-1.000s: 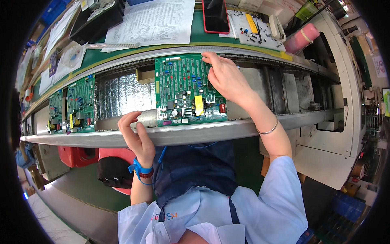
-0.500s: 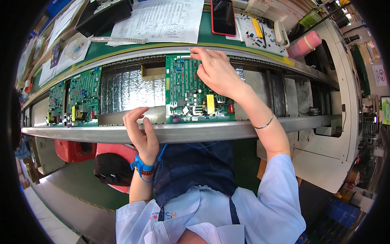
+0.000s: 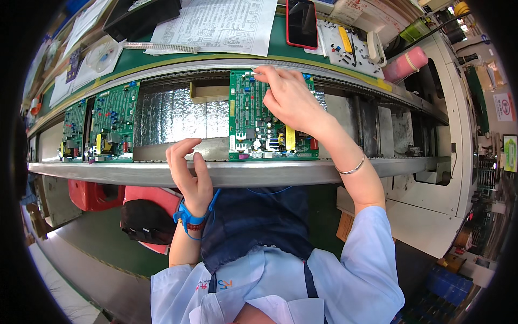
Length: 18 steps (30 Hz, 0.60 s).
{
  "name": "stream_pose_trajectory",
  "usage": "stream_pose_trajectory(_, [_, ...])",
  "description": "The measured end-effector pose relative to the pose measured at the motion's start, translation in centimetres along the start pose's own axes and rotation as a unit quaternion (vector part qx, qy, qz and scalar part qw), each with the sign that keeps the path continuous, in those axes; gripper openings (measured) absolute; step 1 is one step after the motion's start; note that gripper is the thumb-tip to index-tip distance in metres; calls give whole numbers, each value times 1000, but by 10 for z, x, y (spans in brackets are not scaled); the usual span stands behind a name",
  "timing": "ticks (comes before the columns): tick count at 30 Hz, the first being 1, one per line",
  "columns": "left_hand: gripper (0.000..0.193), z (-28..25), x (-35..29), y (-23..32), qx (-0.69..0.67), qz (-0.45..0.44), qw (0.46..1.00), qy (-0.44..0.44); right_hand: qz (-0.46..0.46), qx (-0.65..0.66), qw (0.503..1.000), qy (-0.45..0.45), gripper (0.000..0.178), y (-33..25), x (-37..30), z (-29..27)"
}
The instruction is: The person assembles electronic components onto printed circuit boards by hand, taking components from a bin and placing them onto PCBs moving on a conveyor belt.
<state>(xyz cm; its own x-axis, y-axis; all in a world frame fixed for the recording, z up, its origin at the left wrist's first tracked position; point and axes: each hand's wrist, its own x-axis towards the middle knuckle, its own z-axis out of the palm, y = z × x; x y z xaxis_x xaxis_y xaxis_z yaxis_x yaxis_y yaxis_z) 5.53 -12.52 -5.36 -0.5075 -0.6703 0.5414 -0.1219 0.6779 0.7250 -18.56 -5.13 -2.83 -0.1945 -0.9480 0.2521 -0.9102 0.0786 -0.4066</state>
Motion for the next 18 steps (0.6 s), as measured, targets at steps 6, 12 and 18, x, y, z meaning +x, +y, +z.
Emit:
stream_pose_trajectory(6, [27, -2, 0, -1, -6, -2, 1000, 1, 17, 0, 1000, -14, 35, -7, -1, -8])
stream_pose_trajectory(12, [26, -6, 1, -2, -3, 0, 1000, 0, 54, 8, 998, -12, 39, -13, -13, -27])
stream_pose_trajectory(18, [27, -6, 0, -6, -1, 1, 1000, 0, 97, 9, 995, -36, 42, -9, -28, -36])
